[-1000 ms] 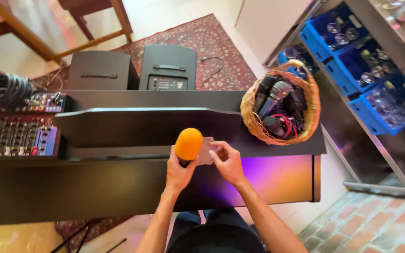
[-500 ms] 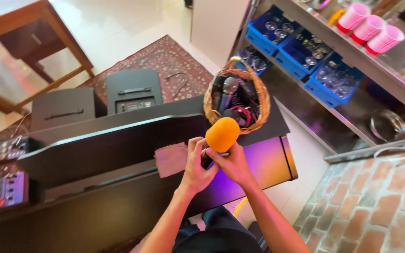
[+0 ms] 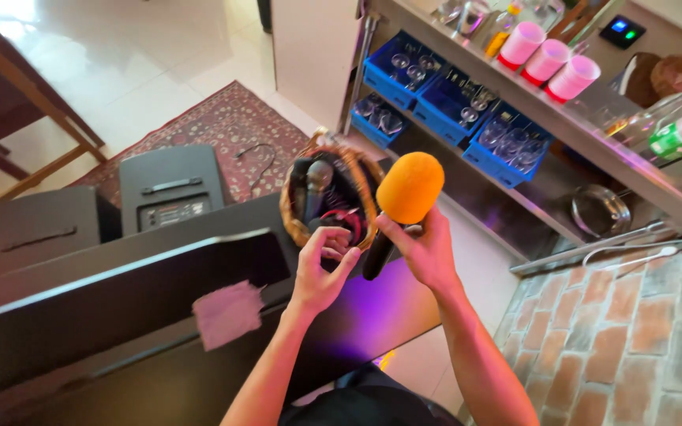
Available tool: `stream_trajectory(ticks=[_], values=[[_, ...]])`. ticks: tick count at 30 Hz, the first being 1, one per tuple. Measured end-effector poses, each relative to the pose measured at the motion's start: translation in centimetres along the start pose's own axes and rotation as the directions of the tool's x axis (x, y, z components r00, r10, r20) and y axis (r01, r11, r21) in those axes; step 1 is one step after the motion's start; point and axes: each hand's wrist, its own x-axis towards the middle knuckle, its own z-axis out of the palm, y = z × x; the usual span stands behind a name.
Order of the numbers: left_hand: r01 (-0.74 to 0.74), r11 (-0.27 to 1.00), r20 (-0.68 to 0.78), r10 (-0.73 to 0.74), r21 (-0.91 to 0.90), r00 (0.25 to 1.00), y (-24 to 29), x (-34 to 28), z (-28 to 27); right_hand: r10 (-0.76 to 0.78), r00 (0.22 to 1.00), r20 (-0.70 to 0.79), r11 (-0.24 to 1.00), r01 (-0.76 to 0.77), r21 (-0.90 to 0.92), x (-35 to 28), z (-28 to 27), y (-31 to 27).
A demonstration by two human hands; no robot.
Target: Cleaning several handheld microphones by wiping them with a small cloth and then placing them into a storage basket.
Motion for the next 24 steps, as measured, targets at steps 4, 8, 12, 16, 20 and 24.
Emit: stream_trajectory(ticks=[4, 8, 12, 16, 20, 24], values=[[-0.189, 0.964, -0.044, 0.200, 0.185, 0.979, 2.2, 4.1, 3.2, -0.040, 0.999, 0.028, 0.998, 0.041, -0.038, 3.7, -2.3, 1.6], [-0.262, 0.895, -0.111, 0.320, 0.362, 0.941, 3.9, 6.8, 5.8, -0.065, 0.995, 0.074, 0.995, 0.070, -0.072, 7.0, -3.9, 3.0], [-0.306, 0.786, -0.094, 0.417, 0.537, 0.904, 3.6, 9.1, 7.5, -0.074, 0.989, 0.126, 0.996, 0.080, -0.045, 10.0, -4.6, 3.7], [-0.262, 0.777, -0.124, 0.398, 0.573, 0.909, 2.2, 10.8, 7.8, -0.091, 0.979, 0.182, 0.995, 0.097, -0.026, 12.4, -4.7, 4.4], [-0.272, 0.775, -0.265, 0.487, 0.570, 0.832, 0.9, 11.4, 7.7, -0.123, 0.969, 0.212, 0.992, 0.129, -0.013, 14.4, -3.9, 5.8], [-0.131, 0.977, -0.450, 0.043, -0.166, 0.892, -8.4, 10.2, 6.5, -0.145, 0.961, 0.237, 0.988, 0.153, -0.016, 15.9, -2.4, 7.6]])
